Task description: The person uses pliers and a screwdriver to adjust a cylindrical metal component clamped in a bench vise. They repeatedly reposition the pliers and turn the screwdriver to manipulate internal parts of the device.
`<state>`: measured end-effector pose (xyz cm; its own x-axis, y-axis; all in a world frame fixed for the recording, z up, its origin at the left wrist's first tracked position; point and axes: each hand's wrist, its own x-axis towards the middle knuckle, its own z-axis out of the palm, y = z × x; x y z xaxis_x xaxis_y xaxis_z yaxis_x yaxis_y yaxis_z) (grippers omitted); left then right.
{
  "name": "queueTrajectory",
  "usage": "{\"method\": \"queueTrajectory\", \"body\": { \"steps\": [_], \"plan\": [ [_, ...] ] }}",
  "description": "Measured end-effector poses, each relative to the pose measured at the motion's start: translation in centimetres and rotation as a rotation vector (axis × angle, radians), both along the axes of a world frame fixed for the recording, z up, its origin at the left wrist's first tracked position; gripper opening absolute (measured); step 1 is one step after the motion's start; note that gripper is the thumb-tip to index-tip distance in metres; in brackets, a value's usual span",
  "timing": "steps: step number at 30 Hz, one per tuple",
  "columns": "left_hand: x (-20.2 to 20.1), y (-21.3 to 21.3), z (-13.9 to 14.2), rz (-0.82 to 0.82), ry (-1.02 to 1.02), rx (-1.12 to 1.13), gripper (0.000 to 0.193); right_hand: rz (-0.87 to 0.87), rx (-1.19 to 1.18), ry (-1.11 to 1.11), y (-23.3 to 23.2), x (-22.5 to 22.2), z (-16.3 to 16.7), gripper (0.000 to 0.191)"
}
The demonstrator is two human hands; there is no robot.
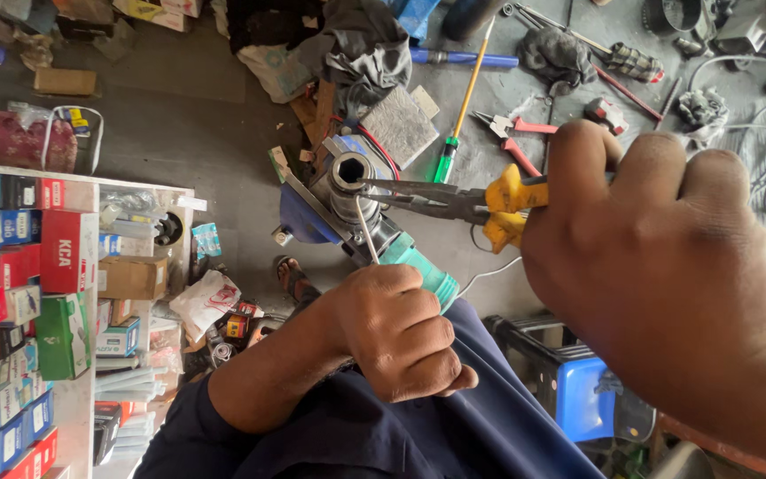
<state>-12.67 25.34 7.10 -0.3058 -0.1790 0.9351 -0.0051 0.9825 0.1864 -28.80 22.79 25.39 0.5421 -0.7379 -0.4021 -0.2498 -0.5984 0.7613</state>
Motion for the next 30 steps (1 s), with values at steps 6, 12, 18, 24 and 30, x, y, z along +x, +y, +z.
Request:
{"method": "queueTrajectory", "body": {
  "steps": [6,12,18,24,30],
  "plan": [
    [0.3,0.3,0.0,-0.009,0.01,0.021,0.047,0.07,-0.011,0.024,-1.0,0.4,0.4,0.028],
    [0.6,0.4,0.5,-0.014,0.021,0.029,0.045,0.066,0.034,0.124,-1.4,1.1,1.6,0.031],
    [0.7,0.4,0.7,-0.024,-0.005,0.037,0.047,0.147,0.023,0.159,-2.4,2.0,2.7,0.029],
    [0.8,0.4,0.9,-0.031,0.015,0.059,0.046,0.152,0.036,0.253,-4.0,2.7,3.5,0.024],
    [0.6,0.3,1.3,-0.023,0.018,0.059,0.046,0.223,0.058,0.252,-5.1,3.5,3.8,0.027]
  ]
}}
